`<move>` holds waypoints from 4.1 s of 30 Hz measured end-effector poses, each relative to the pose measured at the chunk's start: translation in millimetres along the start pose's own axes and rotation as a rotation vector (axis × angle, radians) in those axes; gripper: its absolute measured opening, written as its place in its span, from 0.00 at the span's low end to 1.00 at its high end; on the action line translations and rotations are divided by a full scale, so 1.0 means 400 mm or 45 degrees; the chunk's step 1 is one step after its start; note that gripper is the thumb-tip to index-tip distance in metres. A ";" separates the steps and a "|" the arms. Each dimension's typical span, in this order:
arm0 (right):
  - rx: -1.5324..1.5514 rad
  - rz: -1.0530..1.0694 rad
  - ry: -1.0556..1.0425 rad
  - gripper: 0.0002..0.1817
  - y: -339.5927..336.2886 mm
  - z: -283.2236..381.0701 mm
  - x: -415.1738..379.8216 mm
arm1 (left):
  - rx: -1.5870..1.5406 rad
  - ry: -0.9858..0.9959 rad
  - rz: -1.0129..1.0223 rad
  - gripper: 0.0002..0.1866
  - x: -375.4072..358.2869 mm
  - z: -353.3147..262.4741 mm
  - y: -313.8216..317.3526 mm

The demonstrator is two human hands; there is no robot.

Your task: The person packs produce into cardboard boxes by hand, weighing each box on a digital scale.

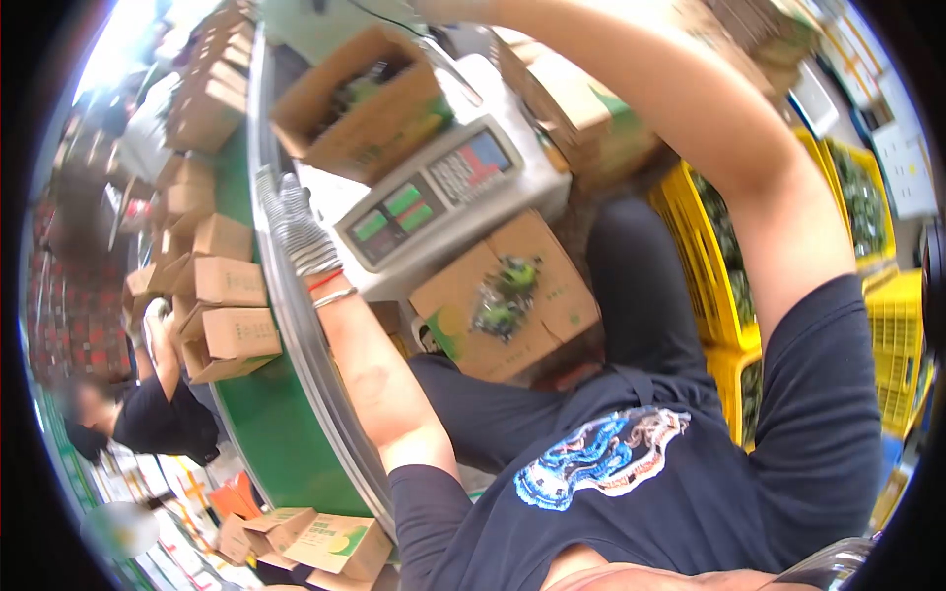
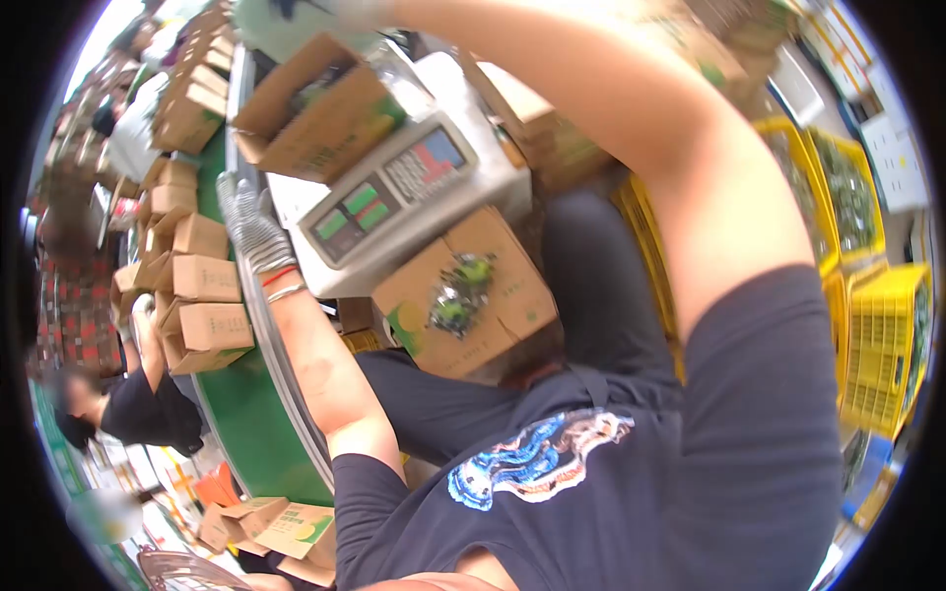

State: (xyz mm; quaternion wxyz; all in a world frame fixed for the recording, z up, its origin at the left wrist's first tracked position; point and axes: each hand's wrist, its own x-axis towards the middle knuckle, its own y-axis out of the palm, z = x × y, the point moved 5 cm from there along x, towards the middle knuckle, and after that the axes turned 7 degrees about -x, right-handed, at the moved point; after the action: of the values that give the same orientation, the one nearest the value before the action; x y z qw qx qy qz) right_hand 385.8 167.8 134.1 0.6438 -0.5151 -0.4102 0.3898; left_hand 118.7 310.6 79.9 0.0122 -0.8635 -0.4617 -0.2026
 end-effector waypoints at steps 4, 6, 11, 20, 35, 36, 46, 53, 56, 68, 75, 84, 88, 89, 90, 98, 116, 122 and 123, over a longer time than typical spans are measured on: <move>0.200 -0.547 -0.439 0.33 0.064 -0.016 -0.123 | -0.296 0.217 0.151 0.20 0.110 0.128 0.009; 0.331 -0.615 -0.282 0.38 0.056 0.039 -0.124 | -0.262 0.101 0.165 0.15 0.113 0.128 0.059; 0.852 -0.223 -0.205 0.23 0.174 0.058 0.005 | 0.244 -0.003 0.101 0.13 0.130 0.130 0.110; 1.273 0.057 -0.205 0.62 0.236 0.095 0.036 | -0.470 -0.220 -0.457 0.14 0.121 0.099 -0.033; 1.281 0.075 -0.250 0.65 0.540 1.117 -0.135 | 0.868 0.116 -1.005 0.57 -0.387 -0.230 -0.642; 1.179 0.149 -0.135 0.69 0.551 1.140 -0.133 | 1.123 -0.018 -0.902 0.67 -0.379 -0.210 -0.624; 0.159 0.240 -0.030 0.43 0.447 0.636 -0.407 | 1.317 -0.683 -1.249 0.59 -0.353 -0.148 -0.770; 0.028 0.506 0.293 0.50 0.504 0.519 -0.618 | 1.214 -0.453 -0.167 0.34 -0.456 0.135 -0.260; 0.061 0.558 0.231 0.34 0.544 0.514 -0.602 | 1.213 -1.166 -0.115 0.38 -0.658 0.355 -0.179; 1.260 0.203 0.582 0.09 0.430 0.276 -0.794 | 1.043 -1.344 -0.146 0.23 -0.624 0.539 -0.302; 0.772 0.059 0.792 0.28 0.357 0.206 -0.855 | 0.656 -1.441 -0.222 0.24 -0.616 0.530 -0.308; 0.782 0.366 0.677 0.19 0.441 0.246 -0.686 | 0.420 -1.061 -0.074 0.18 -0.560 0.359 -0.248; 0.534 -0.425 0.538 0.20 0.167 0.155 -0.950 | -0.238 -0.855 0.073 0.16 -0.549 0.135 -0.141; 0.649 -0.446 0.760 0.21 0.154 0.095 -1.071 | -0.272 -0.719 0.145 0.16 -0.537 0.086 -0.126; 0.770 -0.487 0.980 0.23 0.142 0.037 -1.196 | -0.259 -0.629 0.150 0.18 -0.529 0.085 -0.150; -0.209 0.882 2.179 0.32 0.251 -0.017 -2.021 | -0.587 -0.382 -0.215 0.22 -0.491 0.068 -0.175; 1.628 -0.050 0.566 0.41 0.312 0.227 -0.616 | -0.417 -0.247 -0.206 0.25 -0.732 0.019 -0.131; 1.578 0.231 -0.007 0.44 0.250 0.164 -0.649 | 0.044 -0.093 0.065 0.45 -0.740 -0.053 -0.090; 1.583 0.253 0.003 0.45 0.265 0.158 -0.646 | 0.020 -0.115 0.082 0.49 -0.746 -0.043 -0.096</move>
State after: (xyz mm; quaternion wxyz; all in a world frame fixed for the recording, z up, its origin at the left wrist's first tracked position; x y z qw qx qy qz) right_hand 225.7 -31.7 5.4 0.7841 -0.0806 -0.0566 0.6128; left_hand -64.7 92.7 -18.3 0.0047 -0.8861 -0.4353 -0.1593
